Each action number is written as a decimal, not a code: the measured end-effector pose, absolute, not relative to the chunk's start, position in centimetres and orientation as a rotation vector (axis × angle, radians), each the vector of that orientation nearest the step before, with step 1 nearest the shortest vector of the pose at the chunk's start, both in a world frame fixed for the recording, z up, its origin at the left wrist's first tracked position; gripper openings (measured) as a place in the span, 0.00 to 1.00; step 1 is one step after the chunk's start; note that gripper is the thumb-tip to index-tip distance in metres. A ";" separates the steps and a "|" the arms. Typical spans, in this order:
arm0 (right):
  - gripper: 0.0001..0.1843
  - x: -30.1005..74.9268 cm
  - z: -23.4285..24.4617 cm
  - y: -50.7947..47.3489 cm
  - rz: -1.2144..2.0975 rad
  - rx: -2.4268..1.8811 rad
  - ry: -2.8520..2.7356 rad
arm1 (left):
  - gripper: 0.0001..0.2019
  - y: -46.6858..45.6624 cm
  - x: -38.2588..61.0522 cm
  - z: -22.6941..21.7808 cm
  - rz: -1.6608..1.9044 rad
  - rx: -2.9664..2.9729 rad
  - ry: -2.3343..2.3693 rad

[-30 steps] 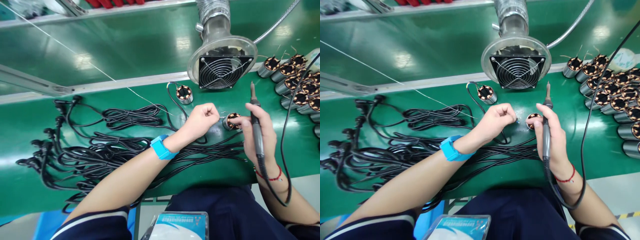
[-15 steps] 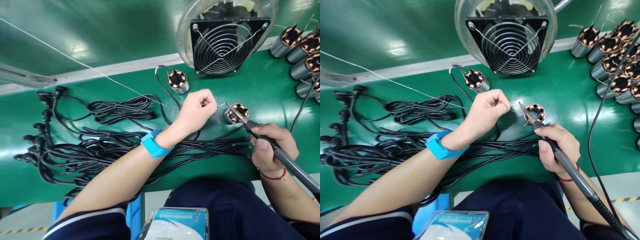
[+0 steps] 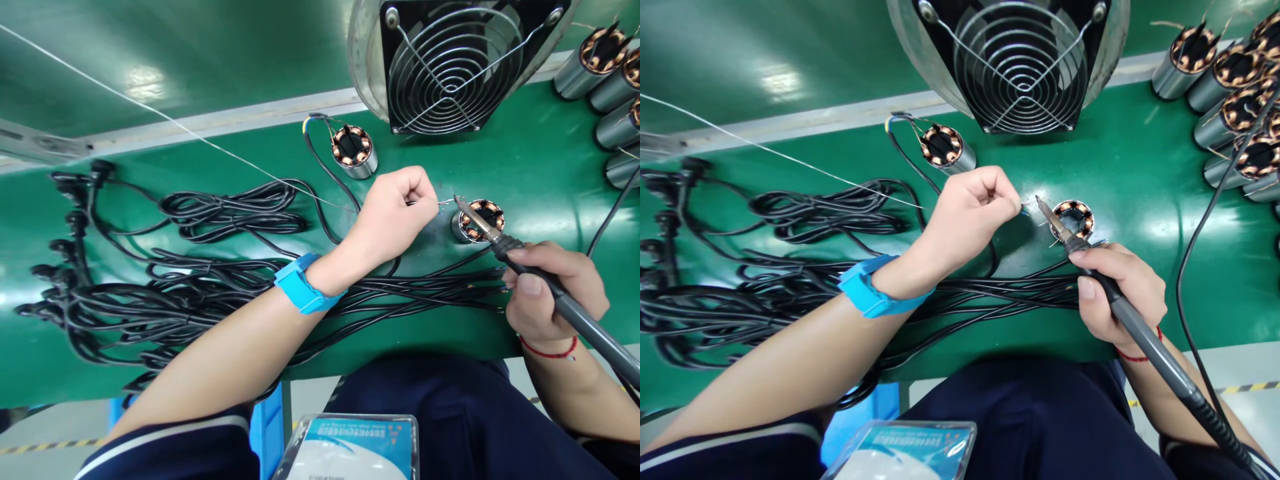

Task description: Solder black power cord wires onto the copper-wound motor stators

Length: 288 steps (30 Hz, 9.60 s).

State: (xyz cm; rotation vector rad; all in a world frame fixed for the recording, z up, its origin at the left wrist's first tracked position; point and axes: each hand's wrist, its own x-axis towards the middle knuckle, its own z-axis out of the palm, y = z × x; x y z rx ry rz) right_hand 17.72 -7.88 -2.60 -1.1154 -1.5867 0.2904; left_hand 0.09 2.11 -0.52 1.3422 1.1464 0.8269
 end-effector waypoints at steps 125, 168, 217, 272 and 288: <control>0.11 17.9 -2.4 -8.5 0.273 -0.964 -1.629 | 0.10 -0.7 -0.2 -0.8 0.912 1.932 1.124; 0.25 15.7 -0.7 -6.0 0.367 -1.481 -1.700 | 0.08 0.2 -0.4 -1.5 0.964 1.669 1.032; 0.18 17.8 -2.5 -9.0 0.180 -1.248 -1.559 | 0.08 0.4 -0.5 -2.1 0.997 2.132 1.044; 0.20 16.3 0.0 -6.3 0.411 -1.514 -1.909 | 0.06 0.4 -0.4 -2.2 1.017 2.198 1.030; 0.25 16.6 -3.7 -3.6 0.323 -1.389 -1.943 | 0.09 2.3 -1.4 0.0 0.516 1.037 1.139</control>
